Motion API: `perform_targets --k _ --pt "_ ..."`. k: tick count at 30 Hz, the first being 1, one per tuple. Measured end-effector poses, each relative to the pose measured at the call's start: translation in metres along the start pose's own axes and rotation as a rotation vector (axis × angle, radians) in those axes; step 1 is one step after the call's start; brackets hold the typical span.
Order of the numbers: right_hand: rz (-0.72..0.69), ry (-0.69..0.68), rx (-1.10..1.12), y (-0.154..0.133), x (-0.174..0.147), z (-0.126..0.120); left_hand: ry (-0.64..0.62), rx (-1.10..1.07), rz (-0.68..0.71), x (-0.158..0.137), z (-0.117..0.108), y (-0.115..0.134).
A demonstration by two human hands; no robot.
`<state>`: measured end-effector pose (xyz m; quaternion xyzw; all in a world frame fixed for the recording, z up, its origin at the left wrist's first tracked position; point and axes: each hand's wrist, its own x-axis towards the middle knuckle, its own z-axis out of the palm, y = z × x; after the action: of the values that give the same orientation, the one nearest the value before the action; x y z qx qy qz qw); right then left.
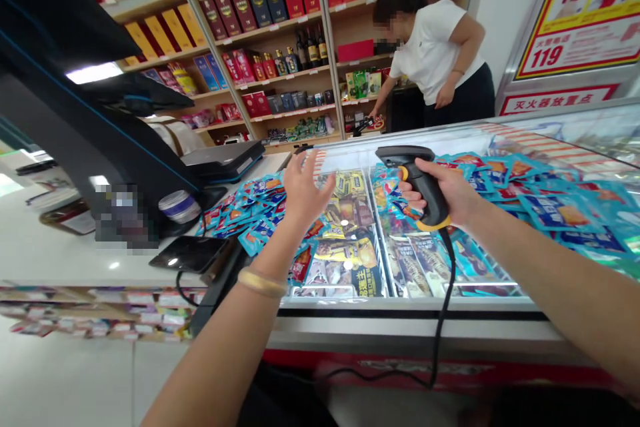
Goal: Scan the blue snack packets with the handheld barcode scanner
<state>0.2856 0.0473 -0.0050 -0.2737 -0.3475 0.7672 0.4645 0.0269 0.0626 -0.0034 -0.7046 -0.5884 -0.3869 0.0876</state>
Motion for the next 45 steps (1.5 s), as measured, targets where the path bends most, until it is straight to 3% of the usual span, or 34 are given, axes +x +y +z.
perform_targets --k 6,11,15,20,24,26,29,32,39,42,45 --pt "-0.067 0.092 -0.003 -0.02 -0.024 -0.042 -0.408 -0.14 0.071 -0.019 0.062 0.076" --pt "-0.068 0.082 0.045 -0.015 -0.025 -0.054 -0.675 -0.1 0.149 -0.028 0.091 0.099" --pt "-0.046 0.08 0.046 -0.013 -0.021 -0.055 -0.776 -0.034 0.203 -0.029 0.095 0.099" --pt "-0.068 0.065 0.072 -0.015 -0.023 -0.053 -0.817 0.071 0.224 -0.026 0.076 0.097" --pt "-0.05 0.1 0.068 -0.015 -0.025 -0.05 -0.825 0.141 0.243 -0.021 0.059 0.092" --pt "-0.042 0.114 0.056 -0.014 -0.025 -0.049 -0.813 0.202 0.186 -0.019 0.055 0.089" --pt "-0.036 0.131 0.039 -0.013 -0.024 -0.047 -0.721 0.247 0.087 -0.019 0.056 0.085" --pt "-0.035 0.142 0.033 -0.011 -0.024 -0.046 -0.634 0.163 0.142 -0.024 0.064 0.081" --pt "-0.014 0.111 0.023 -0.006 -0.022 -0.05 -0.712 0.146 0.156 -0.021 0.068 0.076" --pt "-0.01 0.111 0.015 -0.006 -0.022 -0.049 -0.517 0.036 0.013 -0.016 0.07 0.071" --pt "-0.008 0.116 0.004 -0.006 -0.024 -0.047 -0.241 -0.344 -0.282 -0.012 0.077 0.065"
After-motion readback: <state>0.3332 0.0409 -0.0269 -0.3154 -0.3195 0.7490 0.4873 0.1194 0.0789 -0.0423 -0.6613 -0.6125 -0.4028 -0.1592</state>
